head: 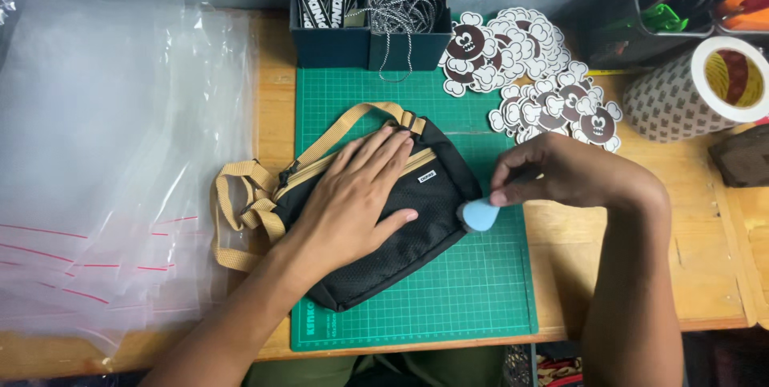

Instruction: The person uses a small blue brush to clean the exterior of a black bag with tan straps, covering the front, sides, and back. Then the person attaches a metal chain and a cartoon bear-shaped tag to the bag's zipper pull.

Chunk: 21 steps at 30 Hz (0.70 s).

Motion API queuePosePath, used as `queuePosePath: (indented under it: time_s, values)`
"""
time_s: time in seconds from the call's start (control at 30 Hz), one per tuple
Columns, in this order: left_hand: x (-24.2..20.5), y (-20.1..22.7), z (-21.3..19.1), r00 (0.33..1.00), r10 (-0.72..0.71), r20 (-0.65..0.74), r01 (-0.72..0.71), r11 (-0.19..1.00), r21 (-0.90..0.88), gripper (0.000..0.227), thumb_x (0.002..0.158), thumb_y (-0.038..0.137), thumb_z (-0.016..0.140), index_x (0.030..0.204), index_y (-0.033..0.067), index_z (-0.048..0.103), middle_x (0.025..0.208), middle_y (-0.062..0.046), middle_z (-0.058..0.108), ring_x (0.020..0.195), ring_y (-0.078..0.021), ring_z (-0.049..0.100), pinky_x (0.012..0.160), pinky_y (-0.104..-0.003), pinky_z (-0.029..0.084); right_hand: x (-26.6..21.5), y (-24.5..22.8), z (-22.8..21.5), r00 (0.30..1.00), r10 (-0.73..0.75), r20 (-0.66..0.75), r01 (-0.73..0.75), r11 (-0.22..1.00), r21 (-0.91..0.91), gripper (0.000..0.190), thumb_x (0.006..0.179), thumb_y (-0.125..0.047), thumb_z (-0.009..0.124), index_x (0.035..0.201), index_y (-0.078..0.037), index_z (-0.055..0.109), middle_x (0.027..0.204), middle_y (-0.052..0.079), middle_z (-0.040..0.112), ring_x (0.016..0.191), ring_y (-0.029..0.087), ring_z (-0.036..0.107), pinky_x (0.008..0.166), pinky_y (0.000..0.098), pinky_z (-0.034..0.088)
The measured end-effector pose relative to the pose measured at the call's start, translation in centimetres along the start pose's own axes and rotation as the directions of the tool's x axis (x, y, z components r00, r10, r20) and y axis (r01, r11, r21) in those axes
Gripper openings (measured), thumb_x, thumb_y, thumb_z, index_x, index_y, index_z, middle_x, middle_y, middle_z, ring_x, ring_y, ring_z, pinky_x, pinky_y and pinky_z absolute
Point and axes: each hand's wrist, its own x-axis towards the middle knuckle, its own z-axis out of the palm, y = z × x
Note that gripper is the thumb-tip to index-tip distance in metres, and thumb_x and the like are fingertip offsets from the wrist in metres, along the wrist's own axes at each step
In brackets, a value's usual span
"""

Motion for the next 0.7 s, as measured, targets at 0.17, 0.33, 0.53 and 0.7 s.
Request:
queuePosePath:
  time_s: [0.17, 0.33, 0.53, 0.7]
  values:
    - [0.1, -0.1, 0.0, 1.000, -0.006, 0.006, 0.007, 1.000, -0.029, 0.098, 0.103, 0.053, 0.079, 0.174, -0.0023, 0.040, 0.181, -0.021, 0.046, 0.169, -0.0372, 0.040, 0.137, -0.052, 0.033, 3.1, -1.4, 2.4, 0.803, -0.303, -0.514, 0.284, 0.952, -0.117, 0.014, 0.104, -0.029, 0.087, 0.100, -0.016, 0.085, 0.084, -0.002, 0.082, 0.079, 0.009, 0.069, 0.075, 0.0298, 0.050]
    - [0.1, -0.3, -0.2, 0.996, -0.064, 0.058, 0.073, 0.984, -0.161, 0.107, 0.098, 0.051, 0.088, 0.176, 0.0005, 0.034, 0.183, -0.021, 0.041, 0.171, -0.0380, 0.036, 0.137, -0.056, 0.030, 3.6, -2.5, 3.5, 0.896, -0.412, -0.168, 0.415, 0.910, -0.017, 0.013, 0.091, -0.030, 0.093, 0.096, -0.017, 0.091, 0.094, -0.005, 0.092, 0.090, 0.006, 0.081, 0.085, 0.0248, 0.058]
    - [0.2, -0.2, -0.6, 0.994, -0.094, 0.051, 0.104, 0.962, -0.251, 0.119, 0.096, 0.046, 0.094, 0.178, -0.0009, 0.021, 0.182, -0.027, 0.040, 0.169, -0.0449, 0.039, 0.138, -0.058, 0.032, 5.1, -3.5, 5.7, 0.454, -0.584, -0.673, 0.299, 0.811, -0.502, 0.018, 0.109, -0.029, 0.089, 0.101, -0.018, 0.077, 0.097, -0.005, 0.080, 0.090, 0.022, 0.071, 0.092, 0.0432, 0.033]
    - [-0.1, -0.4, -0.1, 0.998, -0.067, -0.010, 0.062, 0.965, -0.256, 0.123, 0.093, 0.044, 0.099, 0.177, -0.0020, 0.021, 0.184, -0.023, 0.038, 0.167, -0.0452, 0.044, 0.141, -0.057, 0.031, 3.8, -3.6, 5.1, 0.353, -0.606, -0.713, 0.200, 0.793, -0.575, 0.025, 0.110, -0.014, 0.096, 0.095, -0.023, 0.079, 0.094, -0.009, 0.080, 0.085, 0.017, 0.070, 0.096, 0.0439, 0.030]
